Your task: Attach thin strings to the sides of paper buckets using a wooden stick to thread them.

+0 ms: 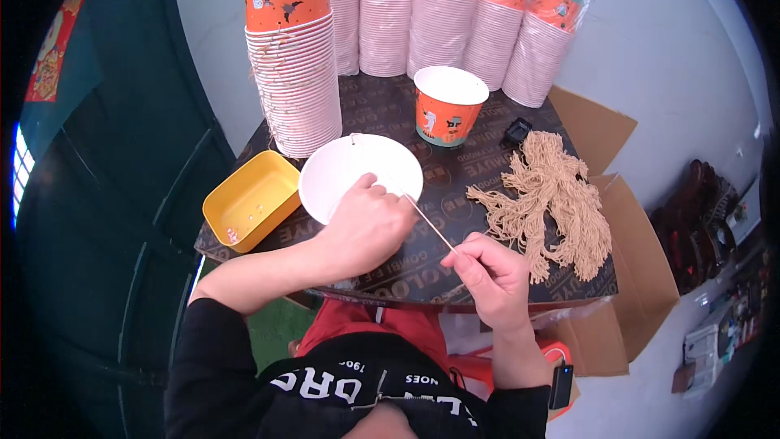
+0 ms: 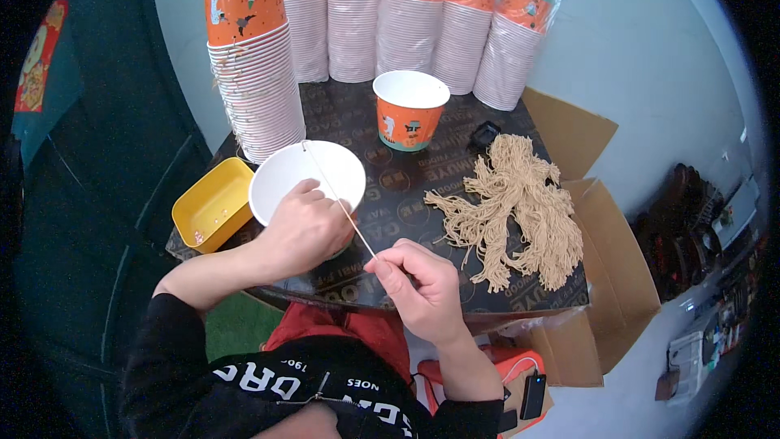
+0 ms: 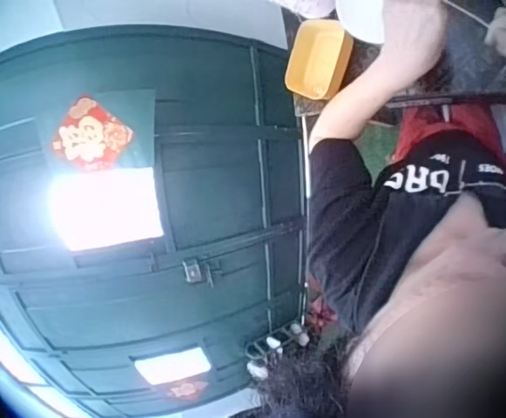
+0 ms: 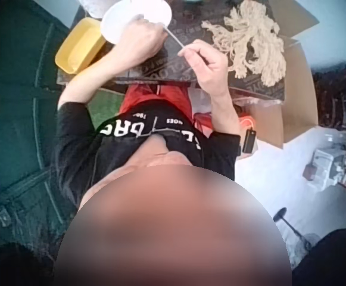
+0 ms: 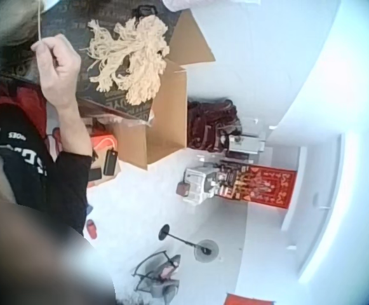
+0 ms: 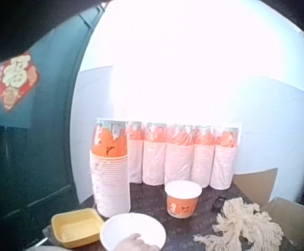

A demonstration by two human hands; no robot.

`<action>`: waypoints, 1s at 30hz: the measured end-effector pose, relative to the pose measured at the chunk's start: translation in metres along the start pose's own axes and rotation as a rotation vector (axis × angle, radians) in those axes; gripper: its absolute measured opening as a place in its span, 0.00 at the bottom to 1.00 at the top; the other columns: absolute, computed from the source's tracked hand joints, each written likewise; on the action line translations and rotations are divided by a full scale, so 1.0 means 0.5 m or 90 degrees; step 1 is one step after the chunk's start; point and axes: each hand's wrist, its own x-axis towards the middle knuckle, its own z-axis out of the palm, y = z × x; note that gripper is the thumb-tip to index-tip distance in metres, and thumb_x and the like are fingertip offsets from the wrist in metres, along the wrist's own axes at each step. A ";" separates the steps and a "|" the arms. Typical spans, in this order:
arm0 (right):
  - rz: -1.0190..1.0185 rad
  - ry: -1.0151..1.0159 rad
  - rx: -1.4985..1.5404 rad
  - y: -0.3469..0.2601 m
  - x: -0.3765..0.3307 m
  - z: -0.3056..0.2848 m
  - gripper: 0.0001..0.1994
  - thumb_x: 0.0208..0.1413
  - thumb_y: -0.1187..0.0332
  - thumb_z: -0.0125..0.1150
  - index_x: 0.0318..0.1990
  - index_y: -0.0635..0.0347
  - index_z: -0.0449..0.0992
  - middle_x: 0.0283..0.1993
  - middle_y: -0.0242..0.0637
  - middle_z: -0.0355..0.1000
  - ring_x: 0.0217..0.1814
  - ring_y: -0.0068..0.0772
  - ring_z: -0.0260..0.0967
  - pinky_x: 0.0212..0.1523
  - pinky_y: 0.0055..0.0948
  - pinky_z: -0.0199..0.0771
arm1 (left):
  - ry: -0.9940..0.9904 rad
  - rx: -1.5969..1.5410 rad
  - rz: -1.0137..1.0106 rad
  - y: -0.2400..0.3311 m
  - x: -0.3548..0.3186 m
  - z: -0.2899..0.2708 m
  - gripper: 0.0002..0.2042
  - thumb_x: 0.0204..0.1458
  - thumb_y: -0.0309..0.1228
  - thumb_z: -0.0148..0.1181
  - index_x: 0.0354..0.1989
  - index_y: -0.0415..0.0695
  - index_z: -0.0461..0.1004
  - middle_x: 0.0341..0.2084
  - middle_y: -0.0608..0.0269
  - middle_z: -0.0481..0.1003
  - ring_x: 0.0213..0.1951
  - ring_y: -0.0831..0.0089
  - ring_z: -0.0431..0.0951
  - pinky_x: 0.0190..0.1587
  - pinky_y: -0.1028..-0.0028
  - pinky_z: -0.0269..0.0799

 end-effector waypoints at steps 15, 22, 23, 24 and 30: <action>0.131 0.191 0.618 0.087 0.024 0.037 0.10 0.67 0.67 0.49 0.34 0.63 0.70 0.22 0.24 0.55 0.22 0.18 0.52 0.24 0.23 0.53 | 0.202 -0.534 -0.193 0.134 -0.083 0.063 0.14 0.47 0.22 0.68 0.43 0.36 0.74 0.29 0.58 0.74 0.17 0.76 0.68 0.20 0.75 0.64; 0.115 0.249 0.600 0.107 0.003 0.066 0.10 0.67 0.68 0.49 0.36 0.64 0.71 0.22 0.25 0.57 0.23 0.18 0.52 0.26 0.22 0.54 | 0.129 -0.682 -0.315 0.152 -0.097 0.083 0.02 0.54 0.22 0.62 0.33 0.36 0.76 0.20 0.59 0.75 0.20 0.75 0.74 0.23 0.75 0.68; 0.125 0.257 0.391 0.117 -0.007 0.060 0.08 0.66 0.70 0.49 0.38 0.65 0.72 0.24 0.26 0.60 0.25 0.18 0.53 0.27 0.21 0.55 | 0.081 -0.668 -0.308 0.144 -0.102 0.072 0.02 0.55 0.22 0.62 0.33 0.36 0.76 0.21 0.57 0.75 0.21 0.71 0.75 0.24 0.73 0.70; 0.133 0.260 0.181 0.126 -0.015 0.058 0.07 0.66 0.72 0.50 0.41 0.67 0.73 0.27 0.28 0.64 0.26 0.18 0.54 0.28 0.19 0.56 | 0.033 -0.653 -0.301 0.135 -0.107 0.061 0.02 0.55 0.22 0.61 0.34 0.36 0.76 0.22 0.56 0.76 0.22 0.67 0.77 0.26 0.71 0.71; -0.113 0.110 -0.162 0.101 -0.054 0.066 0.20 0.50 0.81 0.59 0.53 0.68 0.71 0.52 0.48 0.73 0.29 0.30 0.68 0.30 0.29 0.70 | -0.074 -0.577 -0.222 0.101 -0.117 0.005 0.03 0.53 0.22 0.61 0.34 0.36 0.75 0.24 0.51 0.76 0.26 0.57 0.79 0.29 0.67 0.73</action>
